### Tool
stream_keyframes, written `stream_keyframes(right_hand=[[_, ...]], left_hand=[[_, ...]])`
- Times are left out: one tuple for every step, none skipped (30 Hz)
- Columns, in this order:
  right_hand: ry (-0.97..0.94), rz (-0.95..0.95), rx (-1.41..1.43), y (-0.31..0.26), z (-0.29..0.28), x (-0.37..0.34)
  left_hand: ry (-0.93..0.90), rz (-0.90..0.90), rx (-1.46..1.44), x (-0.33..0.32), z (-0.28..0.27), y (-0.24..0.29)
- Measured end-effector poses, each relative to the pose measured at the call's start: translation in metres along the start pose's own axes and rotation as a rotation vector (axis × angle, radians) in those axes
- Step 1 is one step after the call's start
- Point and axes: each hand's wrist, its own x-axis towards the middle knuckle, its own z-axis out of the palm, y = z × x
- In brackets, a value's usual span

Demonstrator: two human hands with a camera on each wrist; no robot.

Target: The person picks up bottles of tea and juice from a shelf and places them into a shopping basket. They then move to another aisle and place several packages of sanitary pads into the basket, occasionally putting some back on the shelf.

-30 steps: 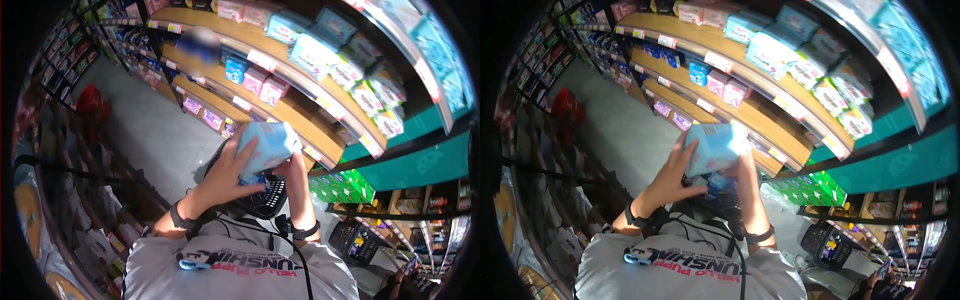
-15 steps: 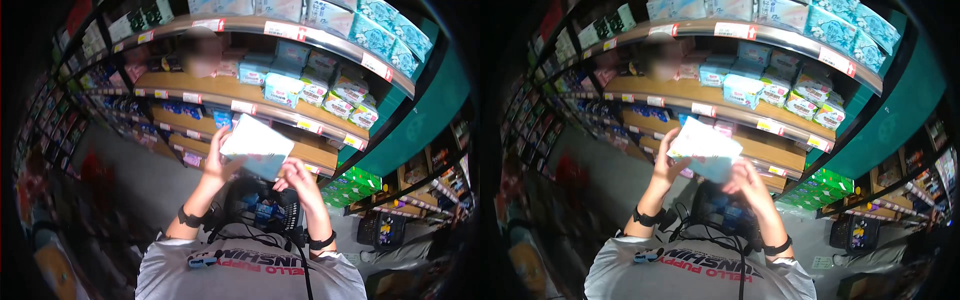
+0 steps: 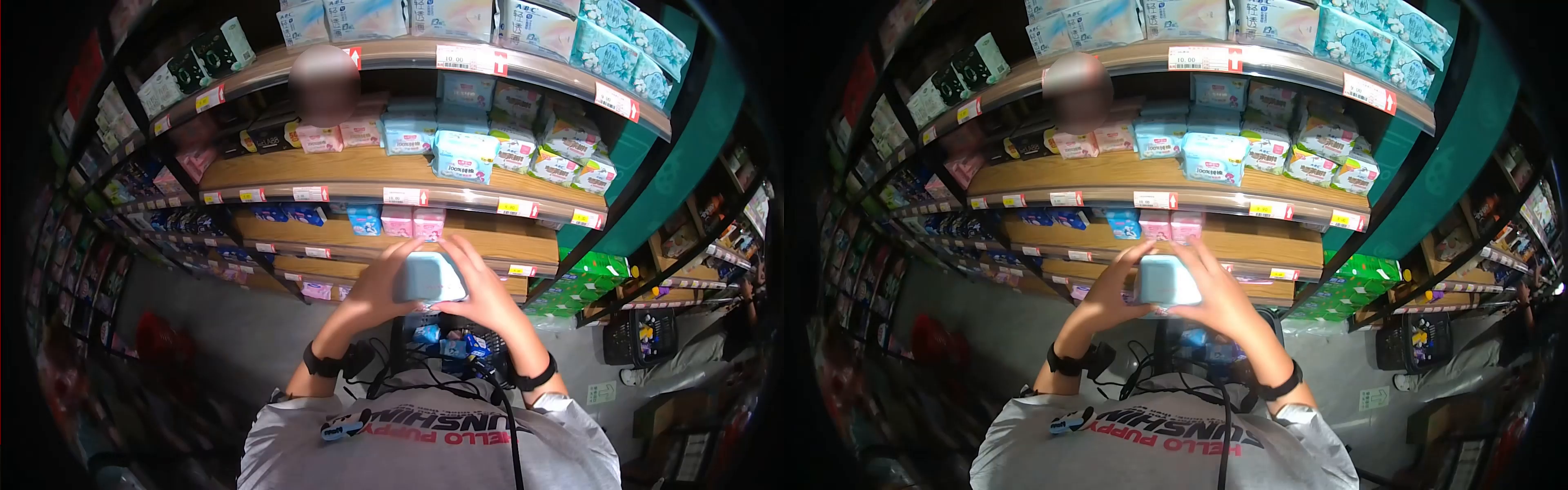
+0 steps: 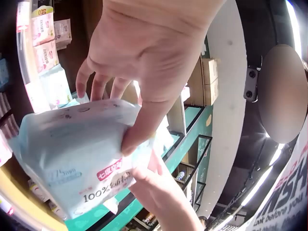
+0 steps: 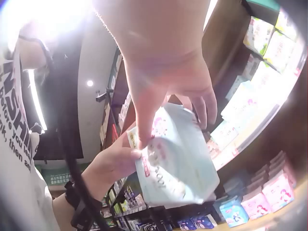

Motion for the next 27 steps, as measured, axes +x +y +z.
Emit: stream_keyframes(right_hand=[[-0.026, -0.033, 0.011, 0.003, 0.0, 0.009], [-0.052, -0.065, 0.026, 0.009, 0.002, 0.019], [-0.075, -0.097, 0.043, 0.017, 0.006, 0.028], [0.053, -0.126, 0.059, 0.024, 0.008, 0.036], [0.124, -0.085, 0.047, 0.03, 0.008, 0.045], [0.2, -0.053, 0.086, 0.034, 0.007, 0.054], [0.275, -0.021, 0.125, 0.038, 0.006, 0.063], [0.319, 0.025, 0.249, 0.046, 0.011, 0.074], [0.361, 0.07, 0.373, 0.054, 0.015, 0.086], [0.353, 0.031, 0.598, 0.053, 0.02, 0.1], [0.377, -0.012, 0.583, 0.062, 0.028, 0.116], [0.384, -0.02, 0.454, 0.064, 0.031, 0.133], [0.391, -0.021, 0.329, 0.068, 0.032, 0.145], [0.426, -0.025, 0.169, 0.075, 0.03, 0.156], [0.46, -0.028, 0.009, 0.083, 0.027, 0.166], [0.491, -0.03, -0.151, 0.09, 0.026, 0.17], [0.504, -0.012, -0.156, 0.096, 0.023, 0.169], [0.516, 0.006, -0.163, 0.104, 0.017, 0.165], [0.53, 0.018, -0.174, 0.112, 0.008, 0.162], [0.53, 0.066, -0.278, 0.12, 0.002, 0.156], [0.512, 0.119, -0.392, 0.126, -0.005, 0.152], [0.491, 0.176, -0.503, 0.131, -0.012, 0.147], [0.47, 0.234, -0.613, 0.136, -0.018, 0.143], [0.401, 0.242, -0.625, 0.142, -0.022, 0.14], [0.404, 0.221, -0.615, 0.146, -0.026, 0.139], [0.405, 0.2, -0.604, 0.148, -0.028, 0.137], [0.403, 0.177, -0.591, 0.149, -0.028, 0.134]], left_hand=[[-0.021, 0.004, -0.009, 0.001, -0.001, -0.001], [0.032, 0.031, -0.016, 0.004, -0.004, -0.003], [0.084, 0.059, -0.02, 0.01, -0.008, -0.005], [0.134, 0.088, -0.021, 0.017, -0.014, -0.008], [0.176, 0.084, 0.156, 0.023, -0.022, -0.011], [0.22, 0.082, 0.333, 0.03, -0.03, -0.015], [0.266, 0.08, 0.51, 0.037, -0.038, -0.02], [0.265, 0.021, 0.299, 0.045, -0.044, -0.037], [0.263, -0.039, 0.086, 0.053, -0.047, -0.06], [0.244, -0.054, -0.376, 0.062, -0.049, -0.073], [0.203, -0.064, -0.686, 0.073, -0.052, -0.084], [0.252, -0.081, -0.684, 0.085, -0.057, -0.09], [0.3, -0.104, -0.681, 0.094, -0.061, -0.096], [0.299, -0.08, -0.642, 0.102, -0.065, -0.104], [0.299, -0.056, -0.601, 0.11, -0.07, -0.113], [0.298, -0.031, -0.56, 0.117, -0.073, -0.122], [0.279, -0.053, -0.487, 0.123, -0.076, -0.136], [0.262, -0.074, -0.416, 0.128, -0.079, -0.148], [0.248, -0.088, -0.345, 0.135, -0.079, -0.16], [0.262, -0.17, -0.489, 0.138, -0.077, -0.161], [0.272, -0.128, -0.494, 0.142, -0.074, -0.172], [0.281, -0.089, -0.499, 0.146, -0.071, -0.188], [0.289, -0.051, -0.505, 0.15, -0.071, -0.191], [0.24, -0.102, -0.496, 0.153, -0.07, -0.193], [0.202, -0.12, -0.435, 0.16, -0.07, -0.197], [0.167, -0.14, -0.373, 0.165, -0.07, -0.21], [0.134, -0.163, -0.31, 0.17, -0.068, -0.227]])
